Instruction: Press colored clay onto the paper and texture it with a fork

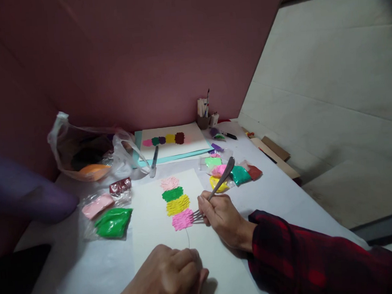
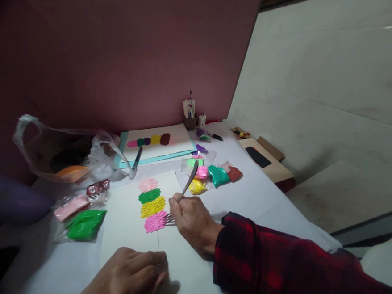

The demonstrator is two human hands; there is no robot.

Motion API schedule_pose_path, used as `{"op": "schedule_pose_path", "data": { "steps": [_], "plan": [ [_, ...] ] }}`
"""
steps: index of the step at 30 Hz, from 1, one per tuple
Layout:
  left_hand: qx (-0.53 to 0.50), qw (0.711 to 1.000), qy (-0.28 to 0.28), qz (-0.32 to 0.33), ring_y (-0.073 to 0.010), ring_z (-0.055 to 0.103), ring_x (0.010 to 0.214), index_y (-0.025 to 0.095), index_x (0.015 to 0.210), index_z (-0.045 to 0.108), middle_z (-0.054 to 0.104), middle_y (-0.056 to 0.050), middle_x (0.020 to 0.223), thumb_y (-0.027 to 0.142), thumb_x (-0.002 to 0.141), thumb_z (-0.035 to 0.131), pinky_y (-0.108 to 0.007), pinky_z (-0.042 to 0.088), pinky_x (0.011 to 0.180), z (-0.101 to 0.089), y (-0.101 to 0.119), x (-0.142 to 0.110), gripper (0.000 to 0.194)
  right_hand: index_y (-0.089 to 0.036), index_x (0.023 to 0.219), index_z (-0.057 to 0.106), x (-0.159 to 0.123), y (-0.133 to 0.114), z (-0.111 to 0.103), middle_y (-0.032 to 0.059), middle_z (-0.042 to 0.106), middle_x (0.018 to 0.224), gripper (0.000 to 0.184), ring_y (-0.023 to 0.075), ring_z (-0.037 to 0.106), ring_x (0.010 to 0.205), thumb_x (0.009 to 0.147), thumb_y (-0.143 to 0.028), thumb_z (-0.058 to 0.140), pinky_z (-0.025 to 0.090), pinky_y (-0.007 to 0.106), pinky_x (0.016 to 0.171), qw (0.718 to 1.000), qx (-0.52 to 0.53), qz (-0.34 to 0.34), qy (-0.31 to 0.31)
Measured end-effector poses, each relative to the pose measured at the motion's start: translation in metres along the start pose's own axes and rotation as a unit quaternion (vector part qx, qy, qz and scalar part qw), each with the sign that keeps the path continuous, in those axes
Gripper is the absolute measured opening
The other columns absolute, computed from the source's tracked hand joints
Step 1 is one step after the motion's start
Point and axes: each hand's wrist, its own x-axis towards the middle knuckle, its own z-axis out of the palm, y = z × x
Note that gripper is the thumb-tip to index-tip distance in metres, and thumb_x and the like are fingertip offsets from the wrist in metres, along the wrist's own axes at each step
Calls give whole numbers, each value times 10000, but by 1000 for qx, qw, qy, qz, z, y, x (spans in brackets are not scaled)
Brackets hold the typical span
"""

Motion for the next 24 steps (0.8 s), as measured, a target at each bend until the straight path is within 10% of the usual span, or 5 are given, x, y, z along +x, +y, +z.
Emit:
{"op": "schedule_pose_path", "data": {
  "steps": [24],
  "plan": [
    [-14, 1000, 11, -4, -124, 536, 469, 146, 668, 543, 606, -18, 650, 59, 897, 448, -287, 396, 426, 3, -1, -3, 263, -196, 618, 424, -3, 8, 0, -34, 421, 491, 382, 99, 439, 450, 974, -302, 339, 346, 232, 456, 998, 39, 21, 53]
  ]
}}
